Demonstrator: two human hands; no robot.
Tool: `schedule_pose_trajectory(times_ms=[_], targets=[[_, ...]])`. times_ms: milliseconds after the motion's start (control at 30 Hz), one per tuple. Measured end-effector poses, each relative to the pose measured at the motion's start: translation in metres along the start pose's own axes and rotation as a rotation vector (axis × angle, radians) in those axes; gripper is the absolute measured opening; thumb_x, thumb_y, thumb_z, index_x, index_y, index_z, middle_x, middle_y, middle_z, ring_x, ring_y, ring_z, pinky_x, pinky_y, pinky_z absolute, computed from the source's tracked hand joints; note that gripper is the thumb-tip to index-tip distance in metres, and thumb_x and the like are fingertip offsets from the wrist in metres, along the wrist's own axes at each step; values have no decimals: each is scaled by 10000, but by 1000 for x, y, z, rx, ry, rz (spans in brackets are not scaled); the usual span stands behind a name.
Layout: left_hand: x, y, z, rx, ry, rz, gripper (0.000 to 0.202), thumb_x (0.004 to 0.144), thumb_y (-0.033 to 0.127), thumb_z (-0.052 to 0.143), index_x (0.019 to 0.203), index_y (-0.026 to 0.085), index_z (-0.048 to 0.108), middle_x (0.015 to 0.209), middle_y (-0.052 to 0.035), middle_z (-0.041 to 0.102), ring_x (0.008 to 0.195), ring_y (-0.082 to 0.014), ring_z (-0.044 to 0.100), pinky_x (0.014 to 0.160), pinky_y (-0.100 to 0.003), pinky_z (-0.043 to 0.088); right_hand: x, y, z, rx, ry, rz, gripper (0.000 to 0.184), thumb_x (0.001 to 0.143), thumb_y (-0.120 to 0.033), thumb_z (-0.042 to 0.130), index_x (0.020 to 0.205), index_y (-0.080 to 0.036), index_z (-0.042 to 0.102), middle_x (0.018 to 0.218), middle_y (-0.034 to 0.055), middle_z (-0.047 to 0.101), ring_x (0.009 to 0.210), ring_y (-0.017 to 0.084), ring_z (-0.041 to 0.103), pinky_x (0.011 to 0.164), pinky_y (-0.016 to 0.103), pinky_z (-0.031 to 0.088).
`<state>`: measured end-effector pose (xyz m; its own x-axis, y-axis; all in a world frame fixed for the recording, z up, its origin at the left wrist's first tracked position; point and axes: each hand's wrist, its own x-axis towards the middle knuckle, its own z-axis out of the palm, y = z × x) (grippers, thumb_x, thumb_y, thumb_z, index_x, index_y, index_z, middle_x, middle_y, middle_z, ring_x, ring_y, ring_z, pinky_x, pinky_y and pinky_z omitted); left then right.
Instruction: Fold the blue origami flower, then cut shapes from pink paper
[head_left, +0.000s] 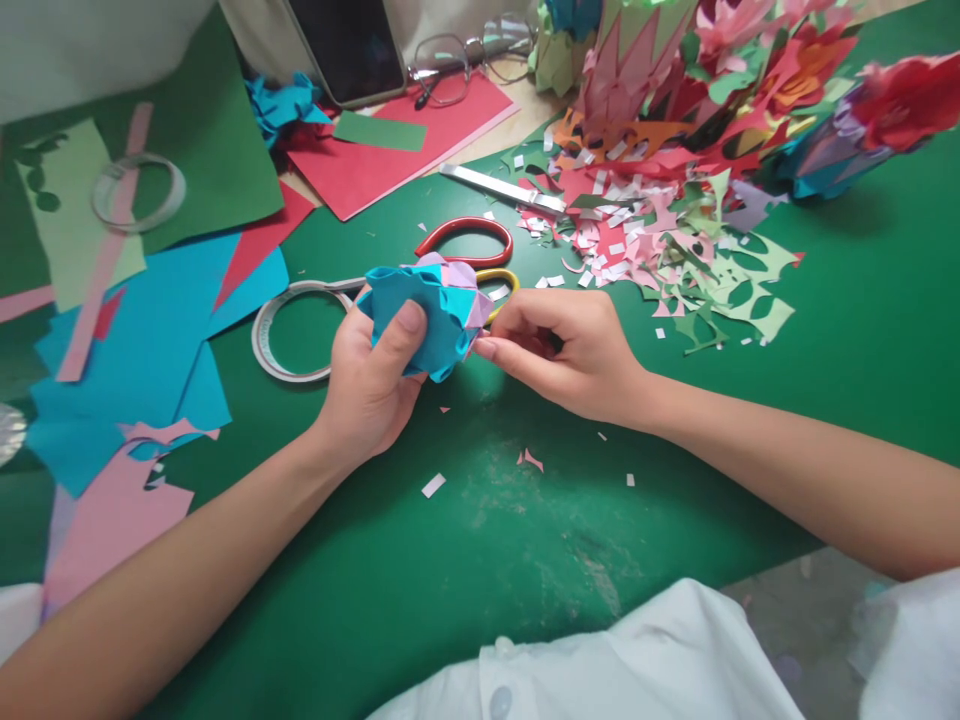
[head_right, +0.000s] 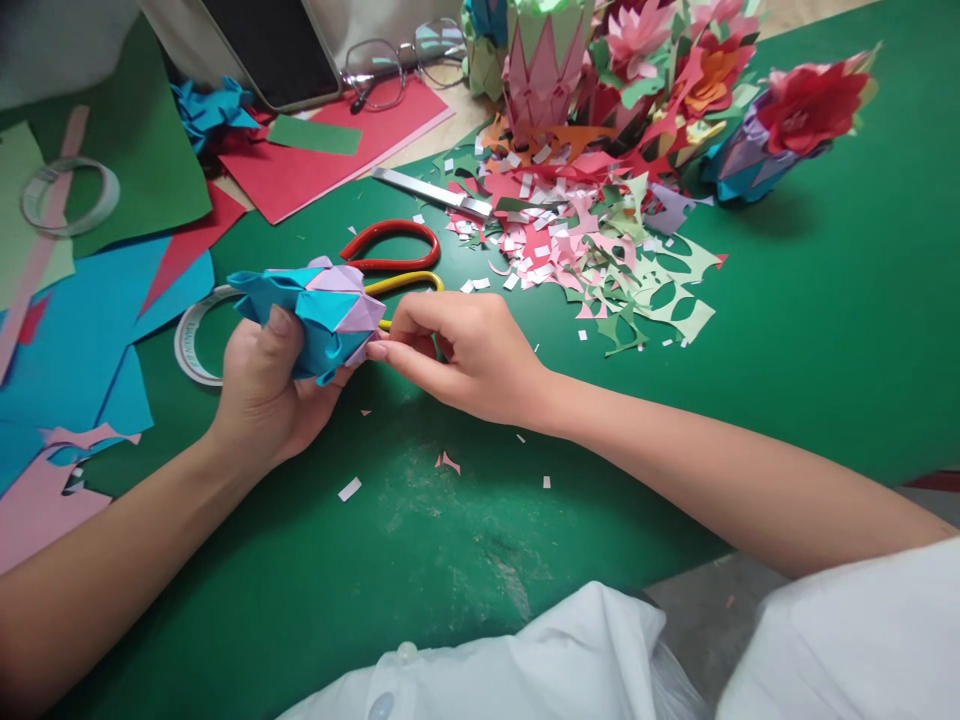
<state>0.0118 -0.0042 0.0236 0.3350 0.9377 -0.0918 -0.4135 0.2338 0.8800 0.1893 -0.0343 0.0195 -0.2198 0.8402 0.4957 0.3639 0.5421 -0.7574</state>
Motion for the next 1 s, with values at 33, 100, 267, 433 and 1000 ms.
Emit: schedule_pose_trajectory(times_ms=[33, 100, 267, 433, 1000], targets=[[0, 0, 0, 6, -4, 0, 503, 676, 416, 842, 1068, 184, 628, 819, 45, 763, 662, -89, 714, 565, -166, 559, 0, 0, 0, 0, -1, 9, 290, 917, -280, 632, 671, -158, 537, 572, -57, 476, 482, 54, 334, 496, 194, 314], [0, -1, -1, 21, -18, -3, 538, 678, 417, 841, 1110, 196, 611, 806, 47, 759, 650, -83, 708, 558, -161, 548, 1, 0, 0, -6, -5, 22, 327, 923, -338, 629, 665, -160, 534, 563, -60, 469, 478, 54, 329, 495, 195, 313], [1, -2, -3, 69, -52, 22, 505, 691, 425, 832, 1073, 180, 610, 793, 40, 728, 630, -72, 676, 585, -170, 539, 1, 2, 0, -17, -18, 25, 363, 912, -406, 639, 667, -157, 538, 560, -66, 454, 482, 51, 327, 488, 193, 300], [0, -5, -6, 144, -59, 66, 484, 683, 454, 834, 1016, 185, 608, 835, 10, 688, 717, -136, 682, 667, -261, 568, 1, 3, -1, -16, -25, 20, 406, 905, -465, 627, 655, -164, 520, 558, -64, 458, 481, 52, 333, 479, 198, 301], [-8, -8, -8, 575, -223, 253, 478, 825, 434, 692, 1201, 228, 479, 1182, -69, 561, 1011, -197, 613, 810, -299, 543, 1, 10, -1, -292, -93, -258, 573, 832, -318, 627, 1365, -244, 429, 1357, 114, 531, 1248, 300, 502, 1043, 511, 410]])
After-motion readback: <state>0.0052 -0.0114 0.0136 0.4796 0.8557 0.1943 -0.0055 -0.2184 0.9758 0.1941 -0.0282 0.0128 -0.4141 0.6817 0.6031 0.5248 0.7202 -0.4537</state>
